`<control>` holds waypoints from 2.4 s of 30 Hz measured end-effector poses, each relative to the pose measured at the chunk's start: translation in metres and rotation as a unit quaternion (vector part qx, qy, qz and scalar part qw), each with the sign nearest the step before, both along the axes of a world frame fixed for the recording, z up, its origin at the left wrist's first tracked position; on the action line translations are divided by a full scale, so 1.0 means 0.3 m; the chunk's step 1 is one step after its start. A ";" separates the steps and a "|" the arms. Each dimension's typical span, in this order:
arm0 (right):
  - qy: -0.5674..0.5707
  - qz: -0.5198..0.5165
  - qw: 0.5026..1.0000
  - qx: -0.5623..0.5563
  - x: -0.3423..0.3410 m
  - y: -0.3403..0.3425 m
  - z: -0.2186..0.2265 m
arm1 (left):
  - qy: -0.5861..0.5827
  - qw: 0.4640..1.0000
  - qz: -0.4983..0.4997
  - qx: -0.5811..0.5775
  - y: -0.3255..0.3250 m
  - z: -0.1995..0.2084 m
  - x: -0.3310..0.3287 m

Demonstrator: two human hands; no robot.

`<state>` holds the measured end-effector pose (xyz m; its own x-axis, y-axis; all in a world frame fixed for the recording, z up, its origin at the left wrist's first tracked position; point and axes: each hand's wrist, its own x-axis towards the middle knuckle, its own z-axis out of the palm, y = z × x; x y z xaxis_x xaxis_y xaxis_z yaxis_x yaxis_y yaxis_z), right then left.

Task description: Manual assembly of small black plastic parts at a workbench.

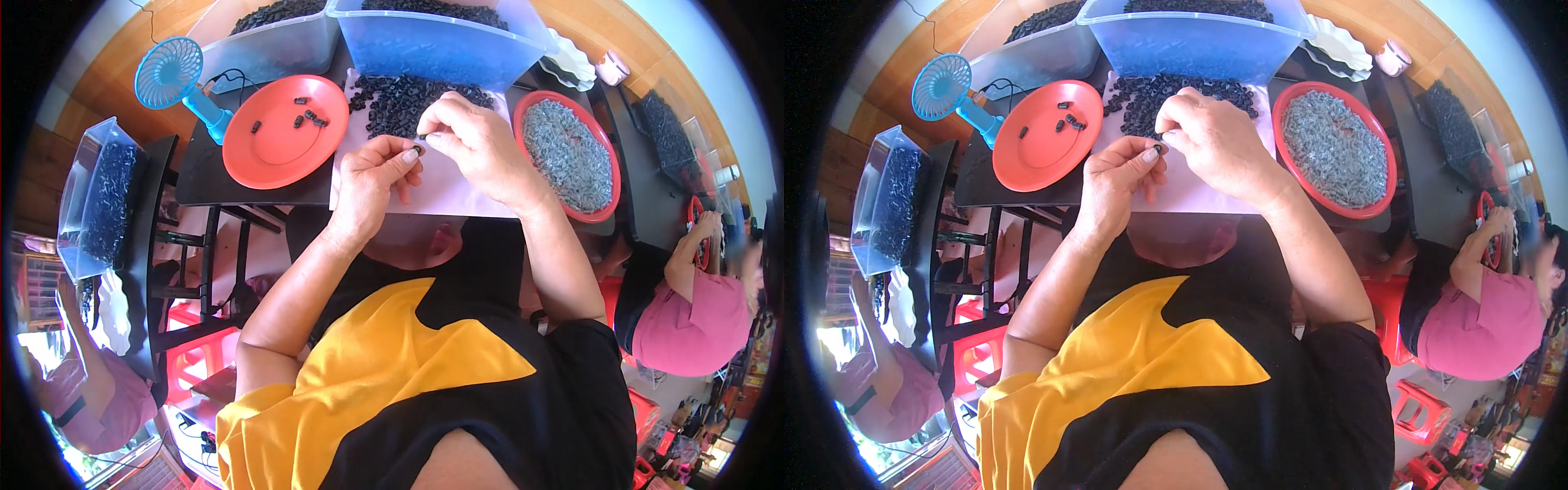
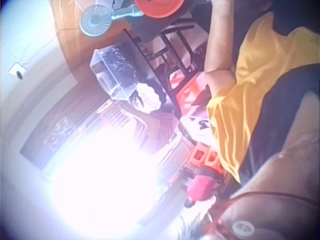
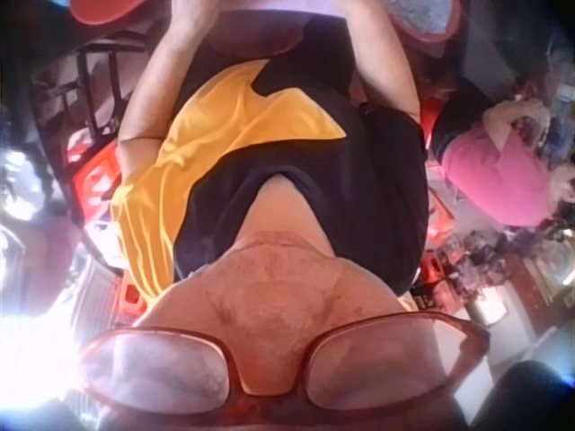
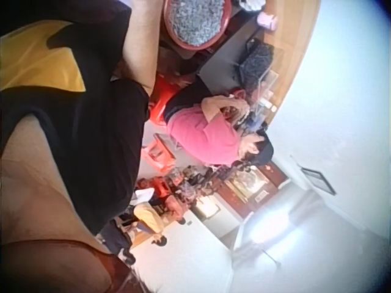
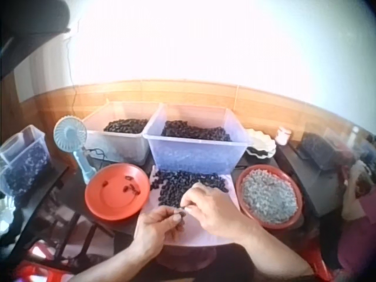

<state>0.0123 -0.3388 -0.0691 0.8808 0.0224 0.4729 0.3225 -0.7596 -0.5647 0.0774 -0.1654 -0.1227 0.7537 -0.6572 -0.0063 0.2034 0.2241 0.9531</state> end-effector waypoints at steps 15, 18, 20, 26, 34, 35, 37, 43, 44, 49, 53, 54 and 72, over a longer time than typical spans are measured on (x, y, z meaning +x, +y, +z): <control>-0.059 0.017 0.998 -0.013 0.012 0.044 -0.075 | 0.003 1.000 0.004 0.020 0.009 -0.024 -0.007; -0.052 0.037 0.998 0.030 0.010 0.044 -0.078 | 0.005 1.000 0.007 0.020 0.006 -0.019 -0.012; -0.054 0.042 0.997 0.031 0.009 0.044 -0.079 | -0.010 1.000 0.010 0.024 0.007 -0.023 -0.015; -0.045 0.083 0.995 0.036 0.015 0.017 -0.075 | -0.029 0.998 0.003 0.059 0.012 -0.004 -0.018; -0.066 0.079 0.989 0.109 0.032 0.015 -0.101 | -0.038 0.997 0.000 0.069 0.005 -0.011 -0.010; -0.066 0.079 0.989 0.110 0.033 0.015 -0.103 | -0.037 0.997 0.001 0.063 0.005 -0.014 -0.011; -0.079 0.077 0.988 0.107 0.033 0.017 -0.104 | -0.038 0.997 0.000 0.067 0.007 -0.011 -0.013; -0.071 0.025 0.987 0.143 0.016 0.017 -0.098 | -0.037 0.997 0.006 0.070 0.006 -0.005 -0.019; -0.057 0.023 0.982 0.180 0.015 0.015 -0.106 | -0.033 0.997 0.008 0.071 0.006 -0.008 -0.018; -0.035 0.020 0.979 0.201 0.015 0.022 -0.110 | -0.036 0.997 0.008 0.065 0.007 -0.006 -0.018; -0.006 0.024 0.967 0.255 0.014 0.020 -0.114 | -0.027 0.998 0.015 0.058 0.007 -0.008 -0.016; -0.006 0.025 0.967 0.255 0.014 0.022 -0.114 | -0.027 0.998 0.016 0.059 0.007 -0.009 -0.015; -0.107 -0.026 0.993 0.040 -0.005 0.075 -0.093 | -0.027 0.997 0.041 0.055 -0.008 -0.014 -0.032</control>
